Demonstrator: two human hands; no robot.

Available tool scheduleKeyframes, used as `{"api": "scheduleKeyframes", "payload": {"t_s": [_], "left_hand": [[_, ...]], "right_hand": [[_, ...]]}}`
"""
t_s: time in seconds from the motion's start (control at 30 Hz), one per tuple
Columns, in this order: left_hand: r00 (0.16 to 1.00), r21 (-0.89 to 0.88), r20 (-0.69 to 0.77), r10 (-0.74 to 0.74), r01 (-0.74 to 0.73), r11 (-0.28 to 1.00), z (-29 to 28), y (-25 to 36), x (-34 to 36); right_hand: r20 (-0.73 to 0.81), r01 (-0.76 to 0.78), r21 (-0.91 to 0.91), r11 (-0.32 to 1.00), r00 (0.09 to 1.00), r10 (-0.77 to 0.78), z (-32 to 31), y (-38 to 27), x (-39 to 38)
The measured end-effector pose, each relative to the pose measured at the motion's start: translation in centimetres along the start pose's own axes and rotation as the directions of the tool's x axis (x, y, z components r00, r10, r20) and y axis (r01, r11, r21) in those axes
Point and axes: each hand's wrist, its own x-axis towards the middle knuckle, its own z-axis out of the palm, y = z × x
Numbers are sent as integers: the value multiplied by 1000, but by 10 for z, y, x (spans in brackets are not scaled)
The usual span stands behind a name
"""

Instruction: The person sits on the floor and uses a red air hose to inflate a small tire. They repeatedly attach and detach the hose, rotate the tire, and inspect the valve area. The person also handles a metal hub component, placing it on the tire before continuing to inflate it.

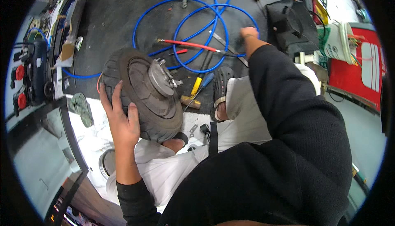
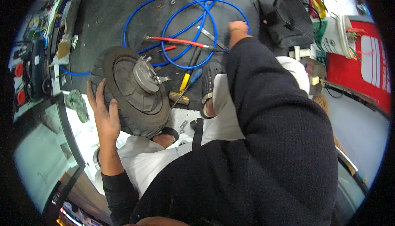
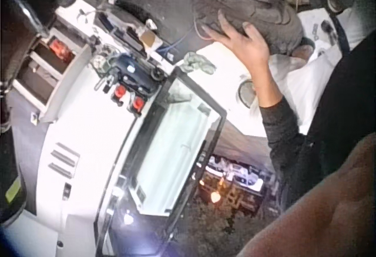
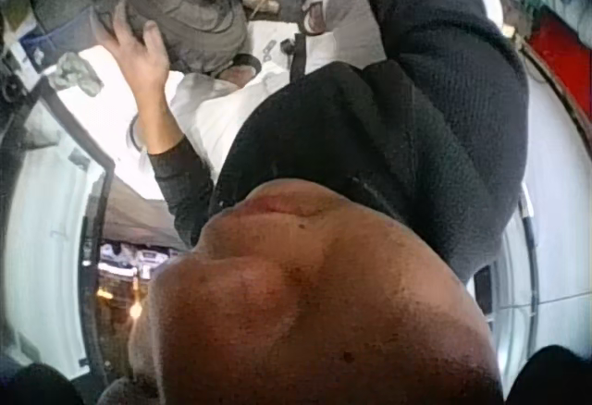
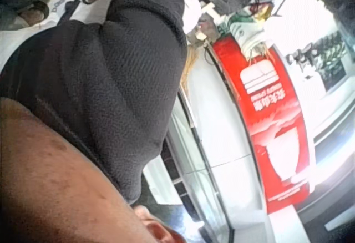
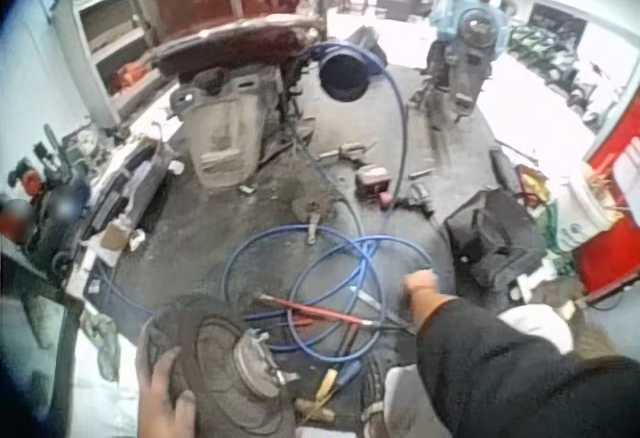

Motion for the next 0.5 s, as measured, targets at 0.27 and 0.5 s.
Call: {"api": "scheduleKeyframes", "payload": {"t_s": [0.27, 0.5], "left_hand": [[997, -20, -3, -71, 71, 997, -4, -3, 0], [999, -37, -28, -46, 45, 998, -3, -1, 5]], "right_hand": [[-127, 229, -9, 973, 965, -228, 3, 25, 55], [-255, 95, -133, 987, 959, -126, 60, 41, 86]]}}
